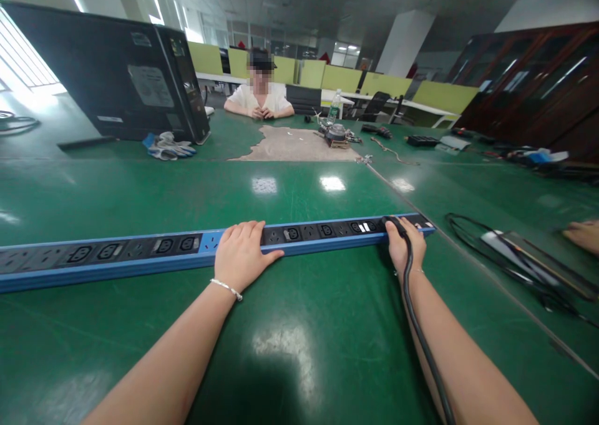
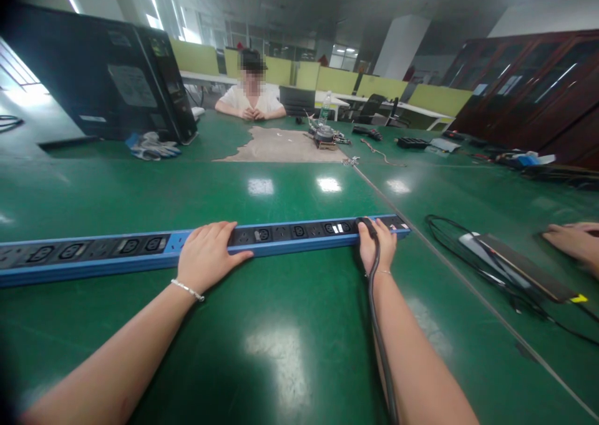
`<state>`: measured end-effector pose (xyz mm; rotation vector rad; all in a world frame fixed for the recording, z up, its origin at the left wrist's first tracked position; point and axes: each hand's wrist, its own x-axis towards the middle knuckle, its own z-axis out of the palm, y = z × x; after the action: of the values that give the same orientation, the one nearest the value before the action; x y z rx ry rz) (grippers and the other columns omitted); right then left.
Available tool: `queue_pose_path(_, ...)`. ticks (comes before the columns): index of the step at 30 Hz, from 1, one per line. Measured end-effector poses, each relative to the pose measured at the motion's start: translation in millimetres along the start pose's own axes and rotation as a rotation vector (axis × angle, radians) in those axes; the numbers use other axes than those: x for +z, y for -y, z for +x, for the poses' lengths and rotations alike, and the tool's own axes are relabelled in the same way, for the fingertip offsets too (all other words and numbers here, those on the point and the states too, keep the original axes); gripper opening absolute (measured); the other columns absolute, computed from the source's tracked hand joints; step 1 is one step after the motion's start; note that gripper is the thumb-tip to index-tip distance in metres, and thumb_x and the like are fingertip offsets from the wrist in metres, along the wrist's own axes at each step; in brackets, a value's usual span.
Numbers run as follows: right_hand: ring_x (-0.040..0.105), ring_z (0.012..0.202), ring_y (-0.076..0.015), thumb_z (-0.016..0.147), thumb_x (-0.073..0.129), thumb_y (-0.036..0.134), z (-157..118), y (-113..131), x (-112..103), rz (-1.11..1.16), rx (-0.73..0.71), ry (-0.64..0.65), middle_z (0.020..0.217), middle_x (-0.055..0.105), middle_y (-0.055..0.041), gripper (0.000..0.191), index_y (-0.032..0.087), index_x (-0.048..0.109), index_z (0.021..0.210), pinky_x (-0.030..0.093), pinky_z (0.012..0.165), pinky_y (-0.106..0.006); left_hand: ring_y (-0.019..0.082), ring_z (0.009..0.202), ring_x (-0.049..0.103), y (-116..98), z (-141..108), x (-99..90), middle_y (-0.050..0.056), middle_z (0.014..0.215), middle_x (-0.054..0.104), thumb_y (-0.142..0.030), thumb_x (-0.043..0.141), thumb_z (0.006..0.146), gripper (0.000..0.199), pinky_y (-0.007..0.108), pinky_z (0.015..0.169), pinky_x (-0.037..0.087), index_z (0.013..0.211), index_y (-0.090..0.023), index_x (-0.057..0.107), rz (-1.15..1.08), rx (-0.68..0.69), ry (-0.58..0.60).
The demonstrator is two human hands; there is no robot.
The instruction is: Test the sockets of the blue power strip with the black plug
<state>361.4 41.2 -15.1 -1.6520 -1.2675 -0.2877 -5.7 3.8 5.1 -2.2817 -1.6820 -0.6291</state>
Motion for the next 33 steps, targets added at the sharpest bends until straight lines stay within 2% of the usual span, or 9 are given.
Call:
queue_pose_path(3, 0.064, 0.087, -0.0238, 0.082, 0.046, 0.044, 0.7, 17.5, -7.1, 0.158, 0.110, -0.217, 0.088, 0.070, -0.0116, 0.041, 0.010, 0.070, 0.089, 0.046, 0.088, -0.042, 0.029, 0.111, 0.052, 0.3, -0.2, 1.1, 0.015, 0.118, 0.060, -0.063, 0.053, 0.075, 0.068, 0.042, 0.098, 0.034, 0.121, -0.013, 0.052, -0.013, 0.000, -0.006)
queue_pose_path(5, 0.064, 0.084, -0.0230, 0.082, 0.046, 0.041, -1.1, 30.1, -10.2, 0.175, 0.134, -0.260, 0.086, 0.070, -0.0116, 0.040, 0.009, 0.069, 0.087, 0.047, 0.086, -0.040, 0.029, 0.112, 0.052, 0.4, -0.3, 1.3, 0.015, 0.118, 0.060, -0.063, 0.053, 0.075, 0.069, 0.041, 0.099, 0.034, 0.121, -0.013, 0.052, -0.015, 0.003, -0.007)
queue_pose_path(8, 0.064, 0.083, -0.0222, 0.079, 0.051, 0.042, -8.3, 47.2, -8.5, 0.227, 0.089, -0.103, 0.085, 0.070, -0.0096, 0.037, 0.012, 0.070, 0.087, 0.048, 0.086, -0.039, 0.029, 0.111, 0.052, 0.2, -0.1, 1.0, 0.015, 0.118, 0.060, -0.063, 0.053, 0.075, 0.068, 0.041, 0.099, 0.034, 0.121, -0.013, 0.052, -0.005, 0.000, -0.003)
queue_pose_path(12, 0.062, 0.096, -0.0211, 0.081, 0.050, 0.041, -21.9, 67.4, 0.5, 0.261, -0.056, 0.180, 0.103, 0.068, -0.0077, 0.037, 0.018, 0.066, 0.105, 0.046, 0.091, -0.038, 0.029, 0.111, 0.052, -0.3, 0.1, -0.1, 0.015, 0.117, 0.060, -0.063, 0.053, 0.075, 0.068, 0.041, 0.098, 0.035, 0.121, -0.012, 0.052, -0.003, 0.000, -0.002)
queue_pose_path(15, 0.061, 0.101, -0.0215, 0.083, 0.049, 0.043, -29.5, 77.1, 4.7, 0.233, -0.104, 0.291, 0.107, 0.068, -0.0061, 0.036, 0.021, 0.066, 0.107, 0.046, 0.092, -0.036, 0.029, 0.111, 0.052, -0.3, 0.0, -0.5, 0.015, 0.117, 0.060, -0.063, 0.054, 0.075, 0.069, 0.042, 0.098, 0.035, 0.121, -0.011, 0.052, -0.007, 0.006, -0.001)
queue_pose_path(21, 0.062, 0.101, -0.0222, 0.084, 0.048, 0.046, -32.5, 78.7, 6.5, 0.184, -0.064, 0.291, 0.107, 0.068, -0.0054, 0.038, 0.023, 0.065, 0.108, 0.046, 0.092, -0.037, 0.030, 0.111, 0.052, -0.1, 0.3, 0.1, 0.016, 0.117, 0.060, -0.062, 0.055, 0.075, 0.069, 0.042, 0.099, 0.034, 0.121, -0.010, 0.052, -0.017, 0.005, -0.002)
queue_pose_path(33, 0.065, 0.089, -0.0235, 0.084, 0.045, 0.042, -33.6, 86.8, 8.5, -0.003, -0.188, 0.322, 0.098, 0.070, -0.0089, 0.039, 0.020, 0.065, 0.108, 0.049, 0.083, -0.036, 0.030, 0.114, 0.051, -0.3, -0.3, -0.2, 0.016, 0.120, 0.059, -0.062, 0.053, 0.075, 0.068, 0.043, 0.099, 0.034, 0.123, -0.013, 0.051, -0.044, -0.007, -0.002)
